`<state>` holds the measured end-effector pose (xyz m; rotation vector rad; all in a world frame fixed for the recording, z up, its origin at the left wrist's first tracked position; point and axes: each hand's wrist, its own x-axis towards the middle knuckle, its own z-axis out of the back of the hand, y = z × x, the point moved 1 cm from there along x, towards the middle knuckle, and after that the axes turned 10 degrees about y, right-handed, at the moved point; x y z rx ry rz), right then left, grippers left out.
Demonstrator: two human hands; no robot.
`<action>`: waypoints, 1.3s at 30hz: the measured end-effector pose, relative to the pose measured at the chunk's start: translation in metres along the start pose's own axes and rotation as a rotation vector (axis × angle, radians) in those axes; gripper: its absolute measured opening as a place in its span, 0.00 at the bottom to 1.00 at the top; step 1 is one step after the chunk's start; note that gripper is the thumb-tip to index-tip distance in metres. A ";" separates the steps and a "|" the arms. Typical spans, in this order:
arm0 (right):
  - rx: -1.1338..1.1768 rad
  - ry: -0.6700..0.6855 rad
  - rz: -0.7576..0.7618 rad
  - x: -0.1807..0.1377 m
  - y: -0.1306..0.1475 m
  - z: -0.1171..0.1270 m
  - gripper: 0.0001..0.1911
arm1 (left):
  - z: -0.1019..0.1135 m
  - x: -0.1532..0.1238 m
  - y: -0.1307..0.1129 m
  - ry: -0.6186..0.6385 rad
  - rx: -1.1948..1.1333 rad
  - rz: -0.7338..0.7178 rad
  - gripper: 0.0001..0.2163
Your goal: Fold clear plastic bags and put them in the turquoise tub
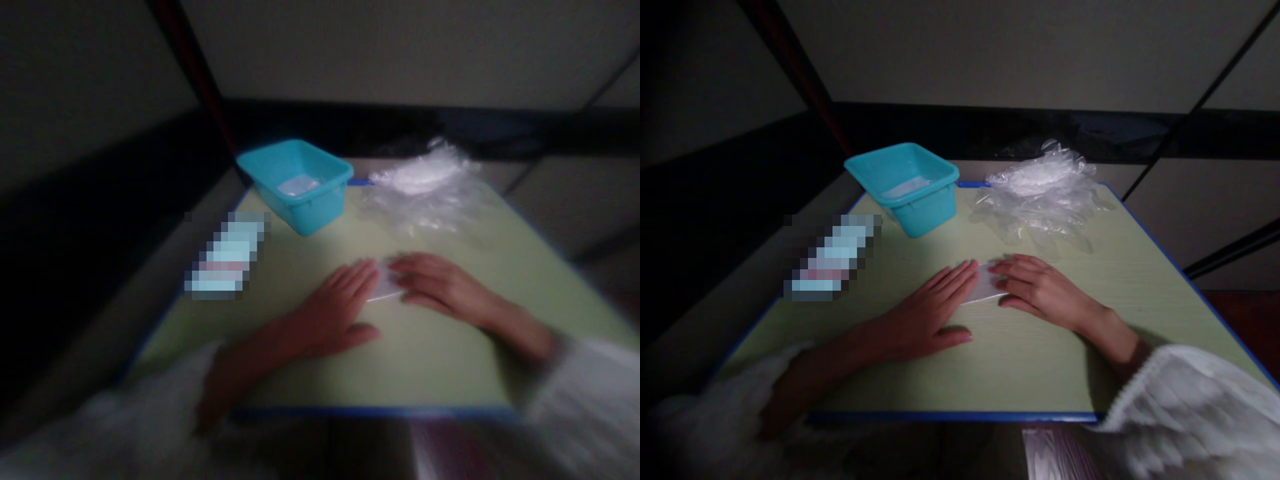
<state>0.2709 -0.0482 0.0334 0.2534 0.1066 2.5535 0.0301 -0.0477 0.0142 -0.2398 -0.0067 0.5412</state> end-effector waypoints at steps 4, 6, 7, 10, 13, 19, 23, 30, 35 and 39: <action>-0.084 -0.036 0.028 0.003 0.005 0.006 0.15 | -0.003 0.000 0.000 -0.004 0.023 -0.010 0.36; -0.154 -0.020 0.053 0.004 0.010 0.007 0.16 | -0.002 0.000 -0.001 0.009 0.032 -0.005 0.36; -0.194 -0.014 0.074 0.005 0.012 0.007 0.16 | -0.001 0.001 -0.001 0.016 0.035 -0.001 0.35; -0.274 0.004 0.114 0.007 0.015 0.006 0.16 | 0.001 0.001 -0.003 0.041 0.029 0.013 0.36; -0.245 -0.016 0.101 0.007 0.015 0.003 0.15 | 0.002 0.001 -0.004 0.041 -0.003 0.015 0.36; 0.291 -0.228 -0.120 0.008 0.018 0.002 0.07 | 0.007 0.006 -0.001 -0.181 -0.255 0.026 0.21; 0.686 -0.378 -0.396 0.012 0.020 0.001 0.08 | 0.013 0.011 0.001 -0.316 -0.568 0.216 0.11; 0.997 -0.439 -0.480 0.019 0.024 -0.008 0.20 | 0.013 0.018 0.009 -0.291 -1.012 0.307 0.14; 0.865 -0.417 -0.469 0.022 0.025 -0.012 0.14 | 0.007 0.020 0.016 -0.289 -1.109 0.312 0.13; 0.900 -0.444 -0.512 0.023 0.023 -0.014 0.12 | 0.003 0.023 0.018 -0.274 -1.125 0.310 0.14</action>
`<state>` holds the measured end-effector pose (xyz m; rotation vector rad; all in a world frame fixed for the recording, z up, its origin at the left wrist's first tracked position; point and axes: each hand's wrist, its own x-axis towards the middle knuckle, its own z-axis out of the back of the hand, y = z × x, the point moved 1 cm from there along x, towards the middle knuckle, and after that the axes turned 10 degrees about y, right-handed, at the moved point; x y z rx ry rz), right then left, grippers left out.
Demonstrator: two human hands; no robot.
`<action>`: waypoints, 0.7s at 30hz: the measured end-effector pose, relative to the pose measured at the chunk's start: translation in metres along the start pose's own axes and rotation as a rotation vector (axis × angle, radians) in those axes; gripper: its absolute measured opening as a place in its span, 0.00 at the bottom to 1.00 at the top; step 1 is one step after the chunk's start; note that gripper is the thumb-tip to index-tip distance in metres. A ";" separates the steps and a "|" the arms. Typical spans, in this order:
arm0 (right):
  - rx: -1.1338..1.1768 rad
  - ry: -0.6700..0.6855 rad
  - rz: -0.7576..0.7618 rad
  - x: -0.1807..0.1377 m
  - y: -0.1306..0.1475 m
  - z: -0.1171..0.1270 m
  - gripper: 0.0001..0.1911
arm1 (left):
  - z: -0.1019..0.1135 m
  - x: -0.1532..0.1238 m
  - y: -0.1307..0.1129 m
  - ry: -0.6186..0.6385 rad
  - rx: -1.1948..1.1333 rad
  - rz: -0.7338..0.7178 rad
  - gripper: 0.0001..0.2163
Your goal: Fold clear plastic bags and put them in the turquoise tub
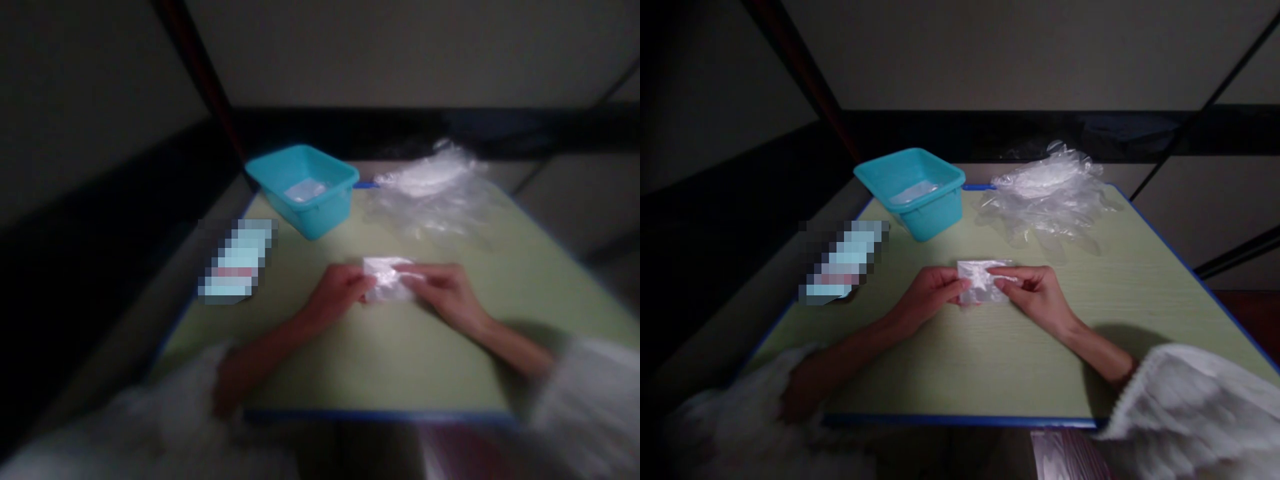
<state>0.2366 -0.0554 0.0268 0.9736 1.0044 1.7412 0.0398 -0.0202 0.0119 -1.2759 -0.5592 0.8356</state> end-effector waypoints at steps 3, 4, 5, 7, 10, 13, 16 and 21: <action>0.032 -0.045 -0.053 0.001 0.000 0.000 0.12 | 0.001 0.001 0.002 0.027 -0.067 0.007 0.14; 0.034 -0.058 -0.071 0.001 0.000 0.000 0.12 | 0.001 0.000 0.001 0.035 -0.098 0.011 0.14; 0.031 -0.075 -0.088 0.001 0.001 0.000 0.12 | 0.002 0.000 0.001 0.046 -0.128 0.018 0.14; 0.023 -0.113 -0.115 0.003 0.004 -0.002 0.11 | 0.003 -0.001 -0.001 0.069 -0.182 0.033 0.13; 0.029 -0.174 -0.151 0.011 0.010 -0.007 0.10 | 0.006 -0.002 -0.004 0.073 -0.270 0.050 0.13; 0.045 -0.220 -0.162 0.025 0.018 -0.013 0.11 | 0.014 0.000 -0.004 -0.029 -0.346 0.026 0.13; 0.049 -0.244 -0.127 0.043 0.027 -0.017 0.12 | 0.029 0.001 -0.003 -0.265 -0.367 -0.056 0.13; -0.012 -0.198 -0.051 0.074 0.044 -0.014 0.10 | 0.069 0.005 0.001 -0.687 -0.395 -0.197 0.14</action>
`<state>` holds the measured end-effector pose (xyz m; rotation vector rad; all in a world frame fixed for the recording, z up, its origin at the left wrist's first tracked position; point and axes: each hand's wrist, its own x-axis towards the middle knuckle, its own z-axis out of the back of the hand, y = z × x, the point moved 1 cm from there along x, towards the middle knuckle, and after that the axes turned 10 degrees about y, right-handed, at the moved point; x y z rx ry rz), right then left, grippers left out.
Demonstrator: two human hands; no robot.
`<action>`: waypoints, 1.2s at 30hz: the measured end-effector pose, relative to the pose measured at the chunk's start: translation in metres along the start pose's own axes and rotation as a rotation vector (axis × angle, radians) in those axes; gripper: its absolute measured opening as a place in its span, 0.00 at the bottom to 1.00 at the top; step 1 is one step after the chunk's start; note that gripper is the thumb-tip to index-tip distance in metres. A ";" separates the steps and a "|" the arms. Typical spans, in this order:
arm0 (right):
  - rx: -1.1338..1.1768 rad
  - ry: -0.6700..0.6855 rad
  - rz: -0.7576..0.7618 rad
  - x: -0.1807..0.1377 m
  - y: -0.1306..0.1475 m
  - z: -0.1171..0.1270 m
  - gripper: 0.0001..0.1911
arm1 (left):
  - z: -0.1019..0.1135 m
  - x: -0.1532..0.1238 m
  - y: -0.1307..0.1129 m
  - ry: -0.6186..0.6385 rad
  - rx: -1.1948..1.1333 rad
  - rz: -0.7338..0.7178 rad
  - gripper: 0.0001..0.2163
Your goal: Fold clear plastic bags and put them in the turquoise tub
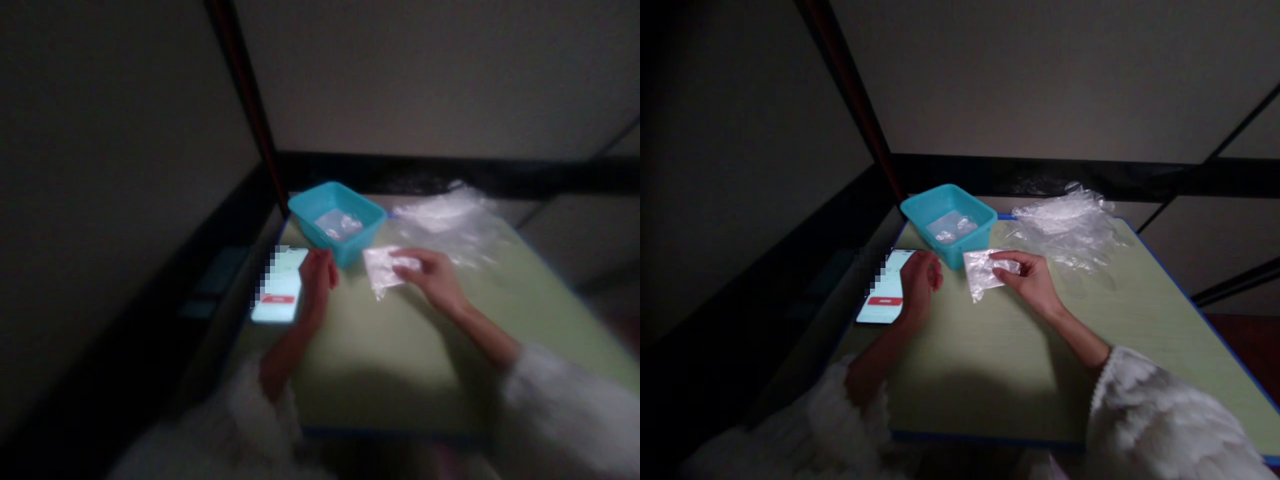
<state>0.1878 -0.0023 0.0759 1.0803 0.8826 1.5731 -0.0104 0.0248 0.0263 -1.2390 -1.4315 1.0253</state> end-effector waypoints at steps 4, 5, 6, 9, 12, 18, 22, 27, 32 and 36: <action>-0.025 0.057 0.052 0.020 0.007 0.002 0.10 | 0.012 0.023 -0.002 -0.100 -0.028 -0.037 0.15; -0.022 0.059 0.058 0.024 0.008 0.002 0.10 | 0.013 0.028 -0.002 -0.098 -0.034 -0.032 0.15; -0.017 0.056 0.061 0.027 0.008 0.002 0.10 | 0.014 0.031 -0.001 -0.091 -0.041 -0.025 0.16; 0.011 0.050 0.079 0.034 0.006 0.002 0.09 | 0.013 0.035 -0.001 -0.068 -0.066 0.001 0.17; 0.028 0.056 0.115 0.037 0.005 0.003 0.08 | 0.012 0.037 -0.001 -0.061 -0.101 0.019 0.16; -0.016 0.048 0.152 0.038 0.008 0.013 0.09 | 0.009 0.035 -0.005 -0.044 -0.167 0.036 0.14; -0.063 -0.008 0.179 0.037 0.018 0.025 0.09 | 0.005 0.024 -0.006 0.028 -0.166 0.053 0.12; -0.160 -0.052 0.193 0.037 0.031 0.042 0.08 | 0.001 0.002 -0.005 0.160 -0.147 0.078 0.10; -0.295 0.073 0.154 0.035 0.039 0.045 0.10 | -0.009 -0.017 -0.007 0.294 -0.116 0.138 0.12; -0.434 0.267 0.156 0.029 0.037 0.032 0.11 | -0.019 -0.026 -0.006 0.337 -0.150 0.150 0.13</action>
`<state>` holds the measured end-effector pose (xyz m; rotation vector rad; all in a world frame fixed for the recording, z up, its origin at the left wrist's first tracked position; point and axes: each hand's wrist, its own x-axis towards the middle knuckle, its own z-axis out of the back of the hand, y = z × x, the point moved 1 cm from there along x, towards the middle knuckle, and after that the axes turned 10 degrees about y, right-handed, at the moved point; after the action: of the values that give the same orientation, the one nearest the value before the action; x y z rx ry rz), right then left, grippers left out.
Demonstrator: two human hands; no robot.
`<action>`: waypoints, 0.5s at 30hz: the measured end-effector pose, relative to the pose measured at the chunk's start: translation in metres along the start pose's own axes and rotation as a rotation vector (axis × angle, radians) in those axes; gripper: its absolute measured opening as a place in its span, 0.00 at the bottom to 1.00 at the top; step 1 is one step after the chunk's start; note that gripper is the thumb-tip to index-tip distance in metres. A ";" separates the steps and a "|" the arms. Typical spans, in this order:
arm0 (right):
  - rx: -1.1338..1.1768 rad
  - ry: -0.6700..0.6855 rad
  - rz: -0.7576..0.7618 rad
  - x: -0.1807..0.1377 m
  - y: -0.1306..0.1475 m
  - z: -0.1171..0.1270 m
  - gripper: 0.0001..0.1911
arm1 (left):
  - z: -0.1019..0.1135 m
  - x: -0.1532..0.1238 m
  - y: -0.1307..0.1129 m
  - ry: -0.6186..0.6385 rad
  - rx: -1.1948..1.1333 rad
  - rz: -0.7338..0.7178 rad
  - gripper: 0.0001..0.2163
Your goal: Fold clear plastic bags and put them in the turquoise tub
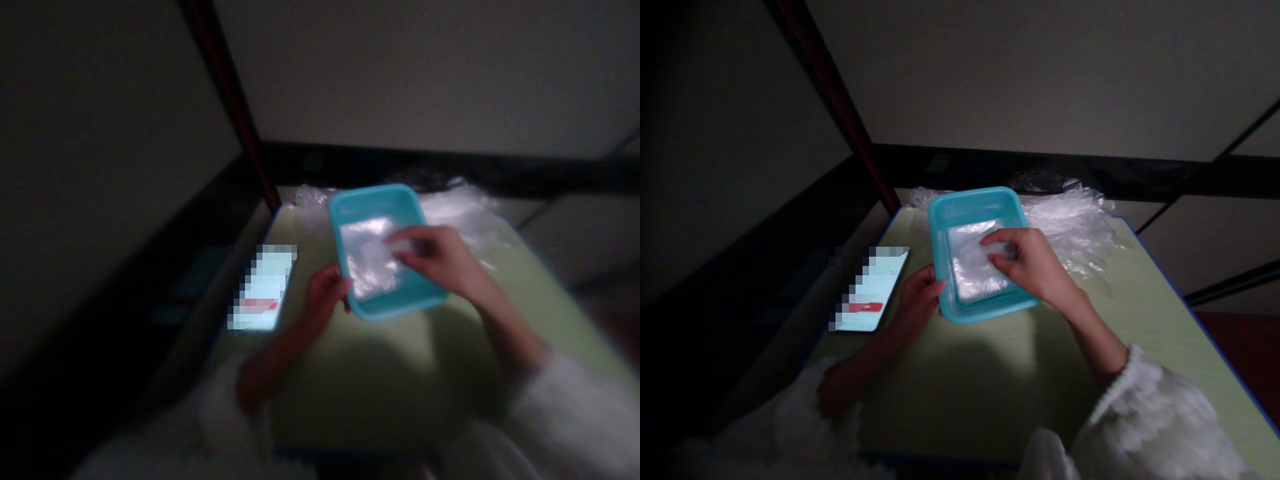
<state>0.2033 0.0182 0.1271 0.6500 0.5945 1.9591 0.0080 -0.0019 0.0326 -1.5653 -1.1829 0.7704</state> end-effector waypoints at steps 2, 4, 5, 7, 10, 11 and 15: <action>-0.069 0.073 0.039 -0.002 0.000 -0.008 0.12 | -0.003 -0.001 0.002 0.018 -0.016 -0.006 0.12; -0.132 0.145 0.068 -0.003 -0.002 -0.013 0.15 | -0.004 -0.002 0.003 0.027 -0.020 -0.008 0.12; -0.153 0.177 0.075 -0.004 -0.003 -0.014 0.17 | -0.004 -0.002 0.003 0.029 -0.018 -0.009 0.12; -0.167 0.217 0.082 -0.005 -0.006 -0.015 0.20 | -0.003 -0.002 0.004 0.037 -0.005 -0.015 0.12; -0.155 0.217 0.097 -0.004 -0.007 -0.014 0.21 | -0.003 -0.003 0.005 0.072 0.020 -0.023 0.12; -0.151 0.210 0.100 -0.003 -0.008 -0.013 0.22 | -0.003 -0.003 0.005 0.081 0.021 -0.023 0.13; -0.155 0.207 0.114 -0.002 -0.009 -0.010 0.25 | -0.004 -0.004 0.005 0.081 0.030 -0.015 0.13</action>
<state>0.2038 0.0188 0.1134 0.3950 0.5339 2.1719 0.0113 -0.0071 0.0290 -1.5474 -1.1178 0.7051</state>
